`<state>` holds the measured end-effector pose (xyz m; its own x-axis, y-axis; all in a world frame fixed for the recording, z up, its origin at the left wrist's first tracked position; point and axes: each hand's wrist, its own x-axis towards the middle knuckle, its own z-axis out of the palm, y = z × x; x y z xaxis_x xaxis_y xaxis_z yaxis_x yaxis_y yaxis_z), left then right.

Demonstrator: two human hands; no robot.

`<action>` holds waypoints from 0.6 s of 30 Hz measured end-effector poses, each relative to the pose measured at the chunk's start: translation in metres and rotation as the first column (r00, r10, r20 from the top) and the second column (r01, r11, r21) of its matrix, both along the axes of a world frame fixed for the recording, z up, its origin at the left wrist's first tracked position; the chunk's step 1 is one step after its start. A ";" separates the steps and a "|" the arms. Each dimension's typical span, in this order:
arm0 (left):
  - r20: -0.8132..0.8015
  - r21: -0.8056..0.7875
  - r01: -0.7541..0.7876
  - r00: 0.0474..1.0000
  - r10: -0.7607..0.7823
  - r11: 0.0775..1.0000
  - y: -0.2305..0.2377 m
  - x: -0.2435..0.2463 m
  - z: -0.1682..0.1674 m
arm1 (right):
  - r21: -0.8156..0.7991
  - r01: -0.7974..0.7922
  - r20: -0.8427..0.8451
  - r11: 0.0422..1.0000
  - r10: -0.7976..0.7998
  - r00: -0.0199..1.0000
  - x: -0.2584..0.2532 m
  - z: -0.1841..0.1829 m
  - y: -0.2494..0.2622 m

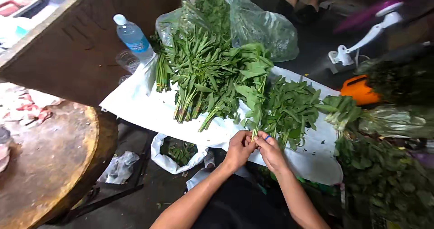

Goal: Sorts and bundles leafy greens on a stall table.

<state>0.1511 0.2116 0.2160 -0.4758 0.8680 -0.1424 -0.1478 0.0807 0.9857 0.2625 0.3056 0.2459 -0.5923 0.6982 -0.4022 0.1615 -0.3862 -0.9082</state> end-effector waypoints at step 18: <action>0.053 0.132 0.253 0.964 -0.261 0.959 -0.023 -0.019 0.034 | -0.064 0.002 -0.354 0.998 -0.025 0.935 0.038 0.049 0.003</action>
